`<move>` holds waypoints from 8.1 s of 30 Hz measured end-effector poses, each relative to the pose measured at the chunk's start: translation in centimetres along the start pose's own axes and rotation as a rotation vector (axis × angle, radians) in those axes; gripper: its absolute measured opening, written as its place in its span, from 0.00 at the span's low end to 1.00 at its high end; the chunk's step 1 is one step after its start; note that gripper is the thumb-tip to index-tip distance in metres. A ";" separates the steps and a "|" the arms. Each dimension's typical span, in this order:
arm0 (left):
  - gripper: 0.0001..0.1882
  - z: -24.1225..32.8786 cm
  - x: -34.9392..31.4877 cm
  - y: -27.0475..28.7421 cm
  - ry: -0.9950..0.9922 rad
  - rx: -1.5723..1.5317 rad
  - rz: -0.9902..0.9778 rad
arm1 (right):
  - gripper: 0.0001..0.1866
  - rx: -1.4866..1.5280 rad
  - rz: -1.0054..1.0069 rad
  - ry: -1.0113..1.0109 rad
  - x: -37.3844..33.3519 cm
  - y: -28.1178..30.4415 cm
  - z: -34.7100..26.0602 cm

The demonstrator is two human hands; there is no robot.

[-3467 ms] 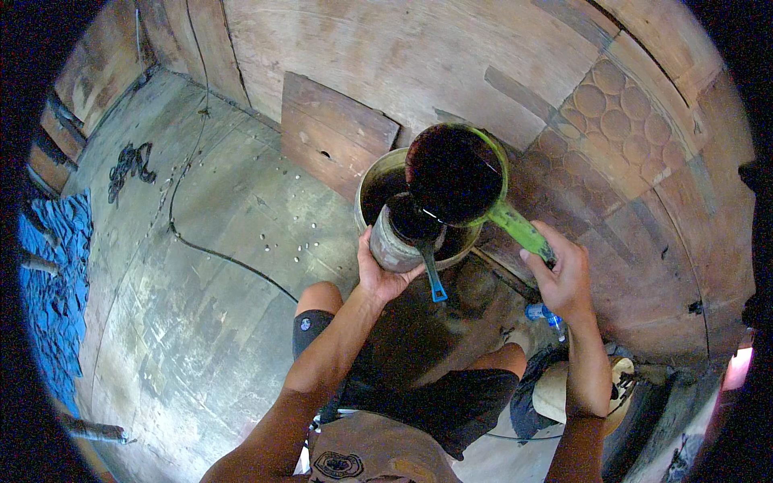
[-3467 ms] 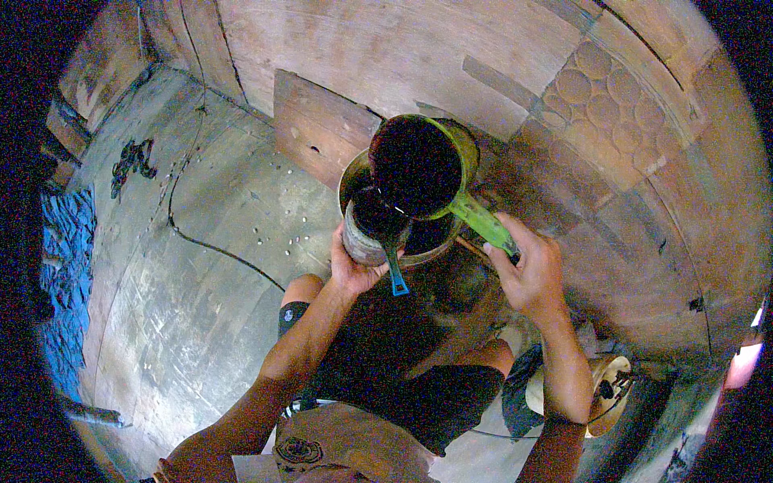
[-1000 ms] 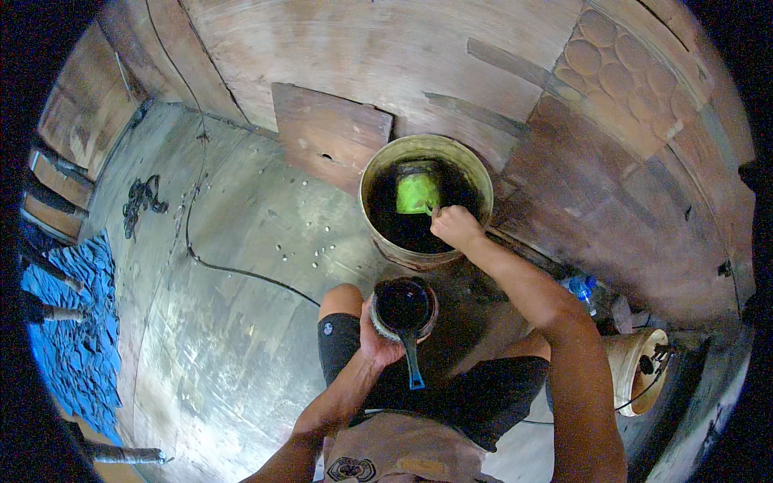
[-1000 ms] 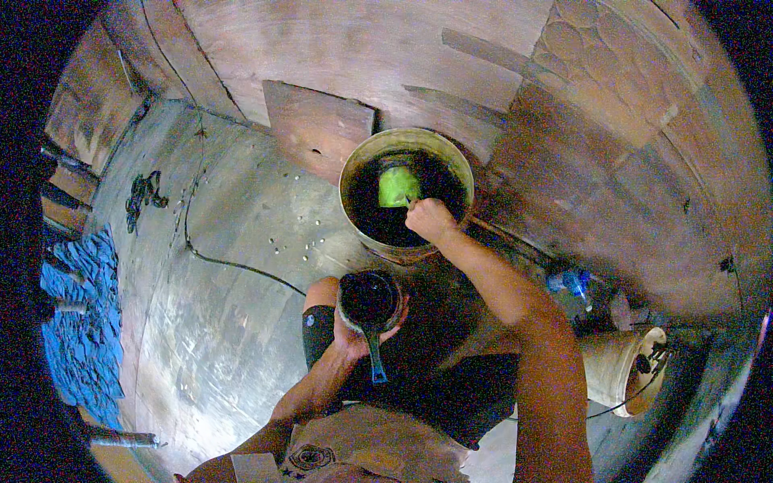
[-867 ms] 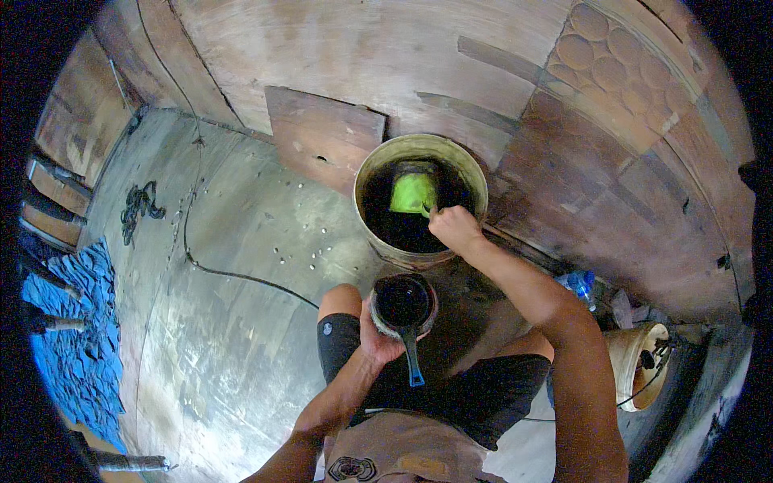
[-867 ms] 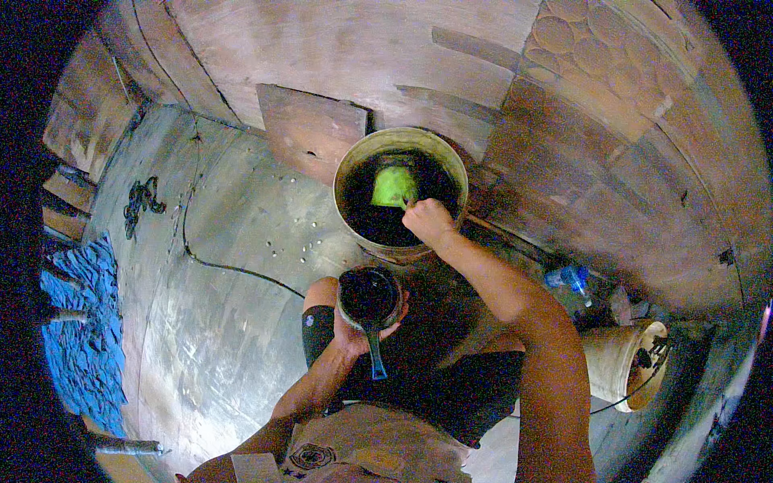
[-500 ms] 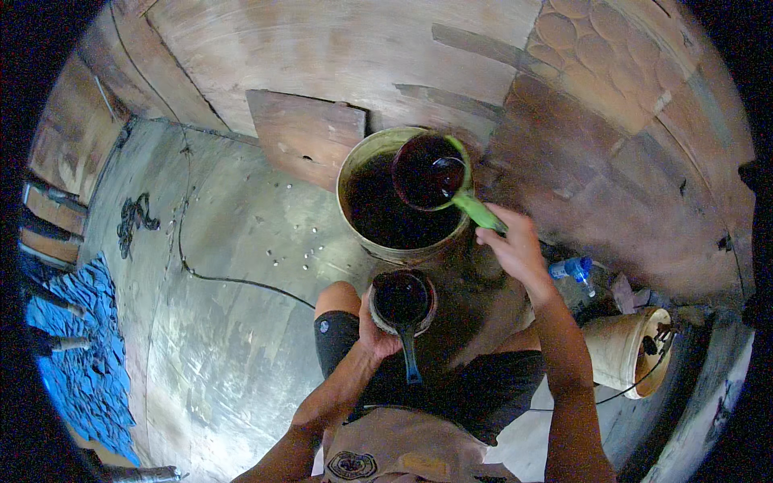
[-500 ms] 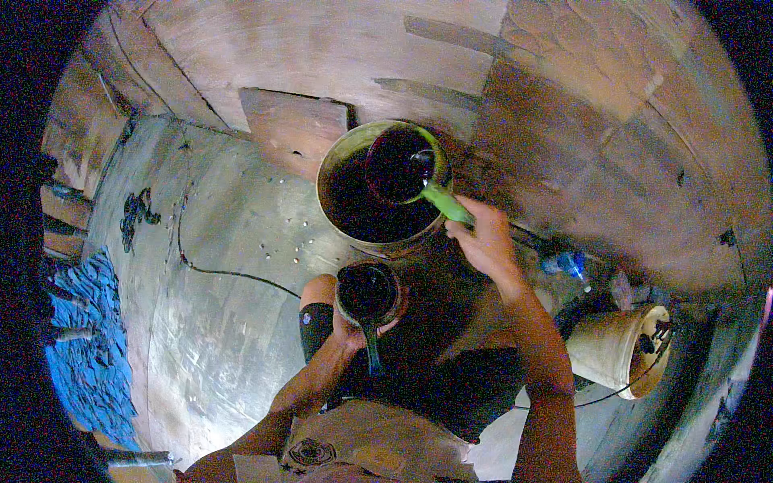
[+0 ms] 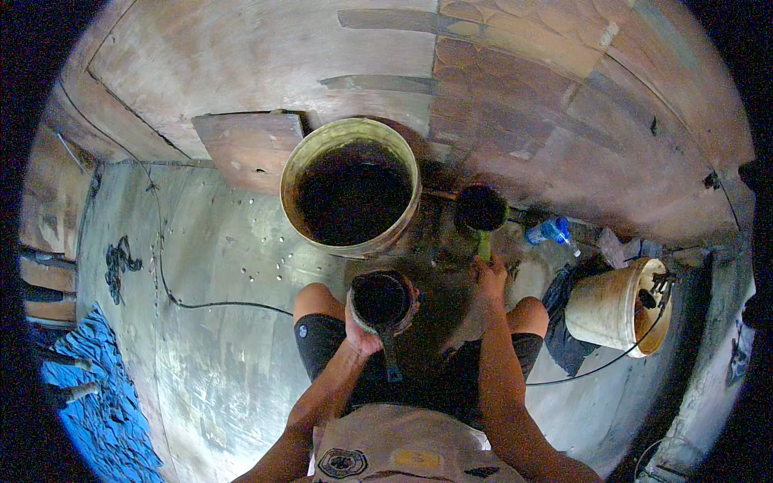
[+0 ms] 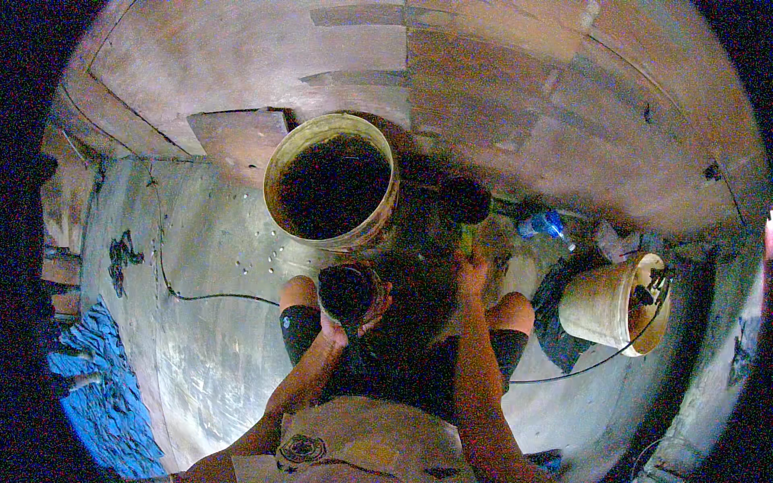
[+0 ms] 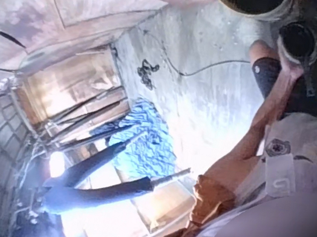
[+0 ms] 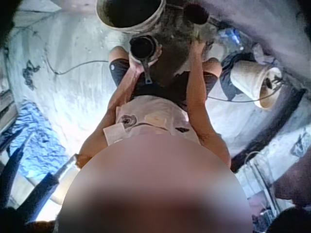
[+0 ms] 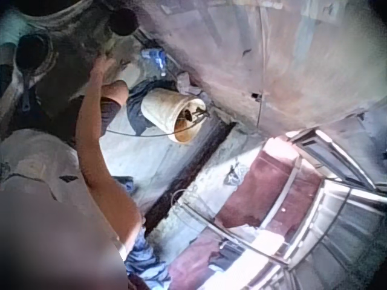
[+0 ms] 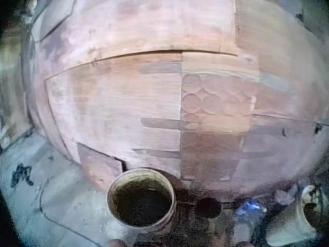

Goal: The person repeatedly sprays a dark liquid onto pairs of jeans mounted on leg-shaped forms using a handheld spray gun. They remove each pair, place it on a pile, and mount a new pair before continuing to spray. The person refills the spray gun from a bucket during the process.

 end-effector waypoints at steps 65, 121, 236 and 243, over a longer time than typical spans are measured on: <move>0.37 -5.6 6.5 0.6 0.093 0.122 0.145 | 0.11 -0.210 -0.243 -0.141 5.4 7.9 -2.7; 0.36 -10.6 11.4 -4.7 0.112 0.149 0.120 | 0.16 -0.047 0.236 0.380 3.3 18.2 -48.5; 0.15 -31.0 -51.0 -14.5 -0.143 0.560 2.348 | 0.30 -0.482 -2.385 0.063 -31.7 -18.6 -61.5; 0.18 -30.3 -54.2 -9.8 -0.377 0.504 2.044 | 0.30 -0.202 -2.630 0.277 -43.3 -19.5 -58.3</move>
Point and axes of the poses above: each hand's wrist, its own x-axis towards the middle knuckle, its own y-axis out of the back of the hand, z = x × y, the point moved 1 cm from there along x, towards the middle knuckle, and after that the axes turned 1 degree about -y, right-handed, at the moved point
